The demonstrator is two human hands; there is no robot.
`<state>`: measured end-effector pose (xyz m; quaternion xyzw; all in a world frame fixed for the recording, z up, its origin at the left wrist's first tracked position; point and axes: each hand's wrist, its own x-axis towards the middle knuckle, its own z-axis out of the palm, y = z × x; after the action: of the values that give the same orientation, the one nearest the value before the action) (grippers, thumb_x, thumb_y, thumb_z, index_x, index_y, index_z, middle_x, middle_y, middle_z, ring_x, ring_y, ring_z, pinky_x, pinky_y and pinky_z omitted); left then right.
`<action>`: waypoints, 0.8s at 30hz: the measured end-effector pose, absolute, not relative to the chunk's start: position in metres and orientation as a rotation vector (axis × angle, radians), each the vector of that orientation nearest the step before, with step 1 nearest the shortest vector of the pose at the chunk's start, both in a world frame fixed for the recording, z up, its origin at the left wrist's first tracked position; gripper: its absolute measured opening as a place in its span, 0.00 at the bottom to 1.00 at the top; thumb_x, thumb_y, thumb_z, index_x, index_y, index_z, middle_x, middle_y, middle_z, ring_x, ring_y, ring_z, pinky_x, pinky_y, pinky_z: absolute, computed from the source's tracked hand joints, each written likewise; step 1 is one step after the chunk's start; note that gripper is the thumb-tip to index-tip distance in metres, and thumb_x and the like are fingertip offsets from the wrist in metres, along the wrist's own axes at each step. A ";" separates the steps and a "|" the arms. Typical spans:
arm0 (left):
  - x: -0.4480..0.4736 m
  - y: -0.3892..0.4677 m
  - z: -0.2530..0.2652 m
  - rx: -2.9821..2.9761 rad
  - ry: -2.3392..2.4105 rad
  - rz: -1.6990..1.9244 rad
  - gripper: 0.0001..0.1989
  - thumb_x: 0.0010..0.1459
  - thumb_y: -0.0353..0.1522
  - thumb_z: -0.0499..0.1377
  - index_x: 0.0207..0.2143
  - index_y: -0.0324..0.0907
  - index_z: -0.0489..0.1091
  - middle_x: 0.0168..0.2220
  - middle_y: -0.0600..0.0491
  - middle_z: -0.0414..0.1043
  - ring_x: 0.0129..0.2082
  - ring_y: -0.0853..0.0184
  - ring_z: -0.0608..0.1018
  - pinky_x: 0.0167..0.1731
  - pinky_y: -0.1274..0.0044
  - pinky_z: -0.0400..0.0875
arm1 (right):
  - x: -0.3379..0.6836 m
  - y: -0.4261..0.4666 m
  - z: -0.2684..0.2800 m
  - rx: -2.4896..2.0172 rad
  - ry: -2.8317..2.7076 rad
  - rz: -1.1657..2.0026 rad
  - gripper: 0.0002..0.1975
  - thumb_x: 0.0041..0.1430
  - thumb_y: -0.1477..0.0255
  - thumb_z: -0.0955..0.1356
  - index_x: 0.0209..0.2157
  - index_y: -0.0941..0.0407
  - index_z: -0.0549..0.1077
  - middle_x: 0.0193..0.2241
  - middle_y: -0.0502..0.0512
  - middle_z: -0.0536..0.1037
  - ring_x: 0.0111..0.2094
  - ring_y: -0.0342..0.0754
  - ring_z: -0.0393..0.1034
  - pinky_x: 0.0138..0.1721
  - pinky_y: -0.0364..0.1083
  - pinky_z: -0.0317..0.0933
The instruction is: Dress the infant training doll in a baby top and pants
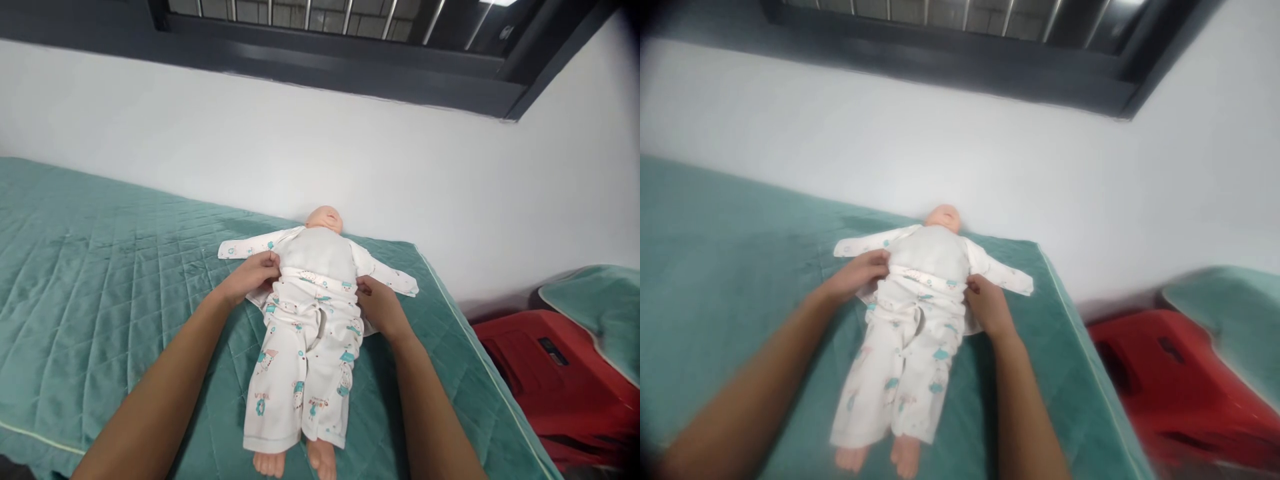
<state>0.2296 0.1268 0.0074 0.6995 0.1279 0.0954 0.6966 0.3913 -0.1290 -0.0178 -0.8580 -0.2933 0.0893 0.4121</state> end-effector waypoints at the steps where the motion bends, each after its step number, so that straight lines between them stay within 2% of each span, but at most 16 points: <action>1: 0.229 0.125 0.009 1.541 0.285 0.227 0.08 0.43 0.29 0.58 0.30 0.41 0.64 0.24 0.59 0.67 0.24 0.72 0.69 0.26 0.81 0.61 | 0.390 -0.128 -0.018 -2.143 -0.749 0.232 0.08 0.49 0.72 0.64 0.32 0.53 0.73 0.27 0.49 0.78 0.31 0.47 0.70 0.33 0.44 0.61; 6: 0.227 0.119 0.018 1.498 0.259 0.279 0.08 0.43 0.28 0.59 0.28 0.41 0.63 0.24 0.60 0.66 0.26 0.72 0.69 0.28 0.80 0.61 | 0.386 -0.122 -0.021 -1.975 -0.730 0.286 0.08 0.50 0.71 0.65 0.36 0.52 0.68 0.33 0.49 0.79 0.34 0.47 0.72 0.38 0.46 0.64; 14: 0.231 0.125 0.004 1.484 0.118 0.364 0.09 0.45 0.29 0.60 0.31 0.41 0.64 0.27 0.59 0.63 0.28 0.72 0.67 0.29 0.80 0.60 | 0.385 -0.122 -0.023 -1.926 -0.615 0.334 0.13 0.50 0.69 0.66 0.39 0.50 0.62 0.30 0.48 0.79 0.29 0.48 0.72 0.31 0.46 0.64; 20: 0.228 0.128 0.006 1.536 0.016 0.466 0.09 0.49 0.31 0.64 0.33 0.40 0.69 0.33 0.56 0.66 0.33 0.70 0.68 0.34 0.79 0.62 | 0.386 -0.133 -0.010 -1.779 -0.576 0.575 0.14 0.52 0.66 0.69 0.39 0.51 0.63 0.29 0.46 0.77 0.25 0.44 0.70 0.28 0.43 0.63; 24: 0.225 0.127 0.014 1.692 -0.046 0.461 0.09 0.52 0.35 0.64 0.36 0.41 0.75 0.38 0.52 0.68 0.39 0.66 0.70 0.39 0.76 0.63 | 0.385 -0.138 0.003 -1.823 -0.549 0.531 0.13 0.53 0.63 0.70 0.38 0.54 0.67 0.27 0.50 0.77 0.27 0.45 0.70 0.30 0.45 0.64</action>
<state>0.2251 0.1267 0.0137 0.7417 -0.0202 0.2023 0.6392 0.3854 -0.1379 0.0025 -0.7701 -0.2319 0.2244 0.5503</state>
